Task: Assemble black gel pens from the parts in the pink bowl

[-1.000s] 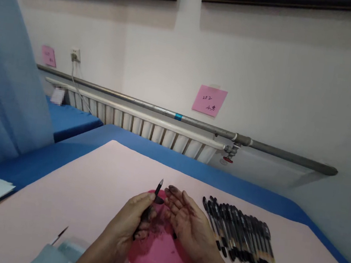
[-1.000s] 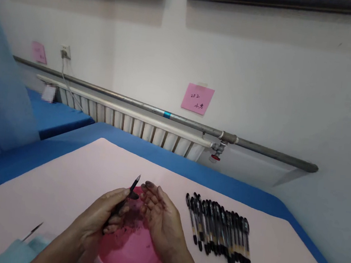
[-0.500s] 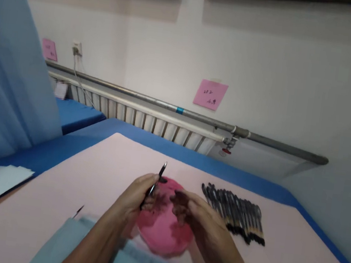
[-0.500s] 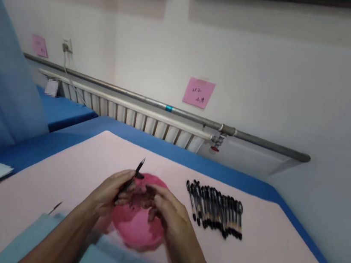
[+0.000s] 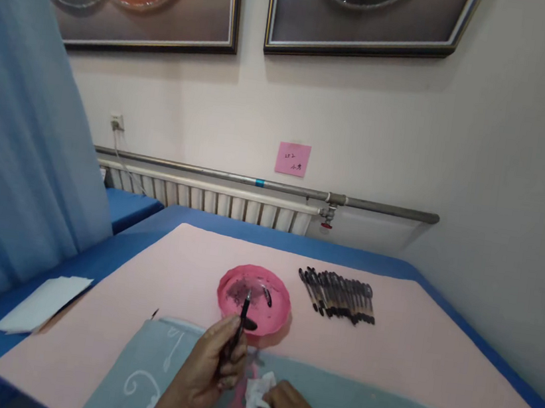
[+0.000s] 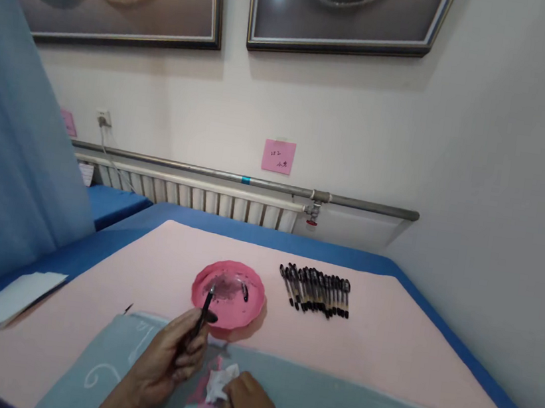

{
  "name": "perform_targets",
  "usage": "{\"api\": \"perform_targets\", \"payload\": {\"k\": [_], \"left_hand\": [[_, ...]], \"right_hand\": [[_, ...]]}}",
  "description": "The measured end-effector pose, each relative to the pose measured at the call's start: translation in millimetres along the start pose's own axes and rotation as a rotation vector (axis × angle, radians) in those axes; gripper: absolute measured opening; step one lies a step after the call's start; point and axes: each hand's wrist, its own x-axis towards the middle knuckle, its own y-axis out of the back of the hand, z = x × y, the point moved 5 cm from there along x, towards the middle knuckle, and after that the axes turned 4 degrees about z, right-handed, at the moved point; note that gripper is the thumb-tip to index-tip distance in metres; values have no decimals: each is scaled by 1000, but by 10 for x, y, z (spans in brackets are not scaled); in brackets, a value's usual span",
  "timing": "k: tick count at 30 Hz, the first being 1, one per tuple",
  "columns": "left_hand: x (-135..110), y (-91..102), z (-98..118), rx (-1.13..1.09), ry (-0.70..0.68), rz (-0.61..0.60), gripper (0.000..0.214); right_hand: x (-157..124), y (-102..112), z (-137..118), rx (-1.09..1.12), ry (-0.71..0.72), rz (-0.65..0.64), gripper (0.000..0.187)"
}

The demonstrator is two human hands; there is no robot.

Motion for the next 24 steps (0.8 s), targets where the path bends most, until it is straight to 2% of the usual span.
{"api": "perform_targets", "payload": {"k": [4,7,10,15,19,21,24], "left_hand": [[-312,114,-215,43,23,62,34],[-364,109,-346,123,22,115,35],[-335,-18,-493,212,48,104,37],[-255,-245,-651,285,-38,40,38],[-214,-256,-675,379,-148,73,33],[-199,-219,-690,383,-114,98,34],[-184,-140,-700,269,-22,131,34]], "right_hand": [[13,171,-64,287,-331,95,26],[-63,176,-53,553,-541,121,28],[-125,130,21,796,-705,163,29],[-132,100,102,944,-783,275,37],[-122,98,83,980,-796,312,39],[-115,115,69,1027,-798,327,39],[-102,166,52,1129,-783,338,36]]}}
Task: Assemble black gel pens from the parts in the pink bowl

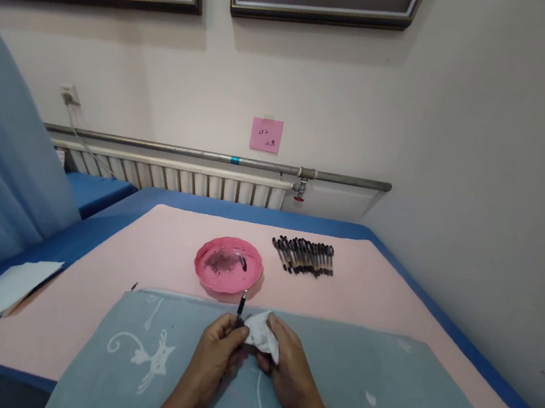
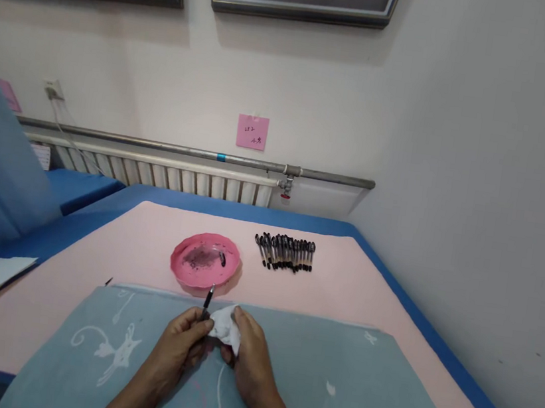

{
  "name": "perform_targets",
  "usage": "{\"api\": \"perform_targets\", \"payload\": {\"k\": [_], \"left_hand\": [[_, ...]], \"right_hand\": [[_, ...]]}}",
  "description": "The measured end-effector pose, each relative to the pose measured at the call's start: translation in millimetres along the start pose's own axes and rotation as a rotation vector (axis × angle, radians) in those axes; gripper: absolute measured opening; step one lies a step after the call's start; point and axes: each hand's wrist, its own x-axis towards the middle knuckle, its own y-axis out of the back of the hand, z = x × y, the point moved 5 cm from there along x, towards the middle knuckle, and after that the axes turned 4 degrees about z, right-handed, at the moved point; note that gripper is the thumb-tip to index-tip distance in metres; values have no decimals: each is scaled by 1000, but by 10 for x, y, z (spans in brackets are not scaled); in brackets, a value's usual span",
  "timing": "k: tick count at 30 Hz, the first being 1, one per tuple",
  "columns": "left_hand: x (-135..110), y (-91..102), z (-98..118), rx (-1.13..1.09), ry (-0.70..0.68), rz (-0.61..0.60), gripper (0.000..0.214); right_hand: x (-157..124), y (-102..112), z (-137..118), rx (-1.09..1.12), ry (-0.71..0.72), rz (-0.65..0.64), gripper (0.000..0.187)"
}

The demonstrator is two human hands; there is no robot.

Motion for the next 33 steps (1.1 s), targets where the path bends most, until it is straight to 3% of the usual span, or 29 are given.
{"api": "perform_targets", "payload": {"k": [9,16,21,25,27,30,33], "left_hand": [[-1,106,-9,-183,4,46,36],[-38,33,-12,-105,1,25,32],[-52,0,41,-78,-72,-37,30],[-23,10,-24,-68,56,-34,33],[-7,17,-51,-80,84,-35,33],[7,34,-69,-125,68,-37,34],[-8,42,-78,-102,51,-65,32]], "right_hand": [[-58,20,-44,164,13,-67,32],[-99,-1,43,-171,49,-11,23],[-71,12,69,-249,119,24,26],[-91,49,74,-342,219,50,26],[-136,45,57,-409,298,42,20],[-220,-3,18,-508,420,-25,33],[-220,5,12,-504,367,-48,32]]}}
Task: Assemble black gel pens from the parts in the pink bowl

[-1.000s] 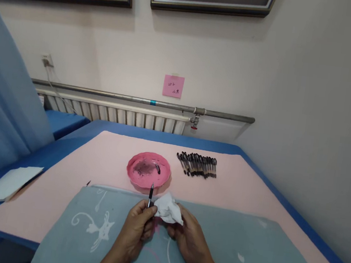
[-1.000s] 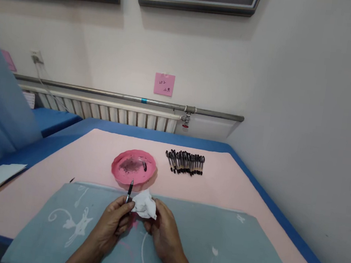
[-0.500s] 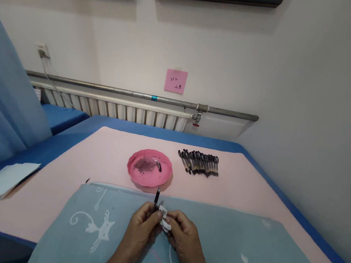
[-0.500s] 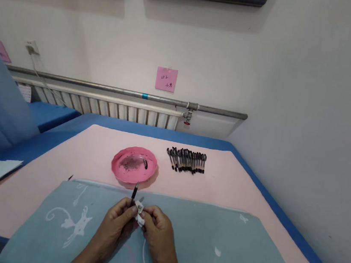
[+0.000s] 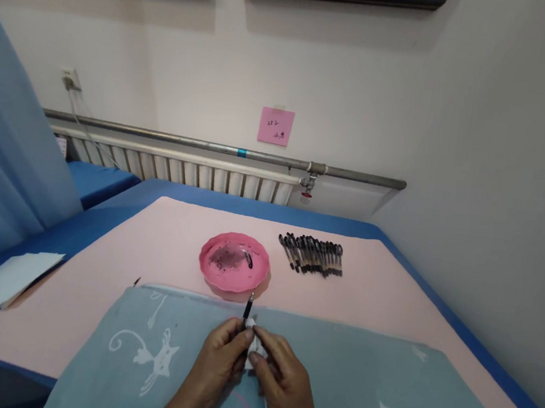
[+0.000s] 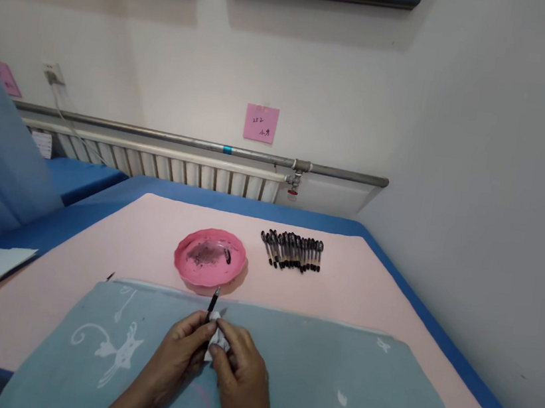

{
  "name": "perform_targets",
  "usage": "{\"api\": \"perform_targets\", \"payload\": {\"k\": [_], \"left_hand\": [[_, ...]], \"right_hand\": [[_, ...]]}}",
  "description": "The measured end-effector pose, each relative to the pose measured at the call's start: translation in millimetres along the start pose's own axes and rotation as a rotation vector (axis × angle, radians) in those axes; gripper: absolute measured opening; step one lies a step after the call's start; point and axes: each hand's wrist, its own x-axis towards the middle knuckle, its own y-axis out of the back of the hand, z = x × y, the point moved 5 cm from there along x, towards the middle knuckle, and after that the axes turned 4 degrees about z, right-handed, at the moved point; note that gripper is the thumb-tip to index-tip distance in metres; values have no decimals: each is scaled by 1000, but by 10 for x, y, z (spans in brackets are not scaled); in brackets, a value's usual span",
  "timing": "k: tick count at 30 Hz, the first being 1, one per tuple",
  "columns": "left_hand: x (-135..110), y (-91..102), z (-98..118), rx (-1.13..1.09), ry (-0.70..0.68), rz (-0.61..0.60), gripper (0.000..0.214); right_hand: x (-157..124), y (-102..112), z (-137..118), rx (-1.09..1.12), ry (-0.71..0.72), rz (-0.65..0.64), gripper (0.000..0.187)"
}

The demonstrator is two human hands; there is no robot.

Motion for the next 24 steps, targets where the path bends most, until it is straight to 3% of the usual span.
{"api": "perform_targets", "payload": {"k": [4,7,12,15,20,24], "left_hand": [[-49,-24,33,50,-61,-47,38],[-75,-57,51,93,-77,-69,39],[-79,-58,42,83,38,-115,35],[-90,-11,-4,-3,201,-139,33],[-129,12,-89,-48,357,-233,36],[-137,10,-114,-94,370,-249,39]], "right_hand": [[111,156,110,300,-237,211,31],[199,182,108,507,-277,294,33],[239,-16,-33,578,-239,180,29],[226,-104,-59,672,-303,135,25],[197,-147,-50,649,-391,27,37],[150,-166,-42,582,-354,-16,36]]}}
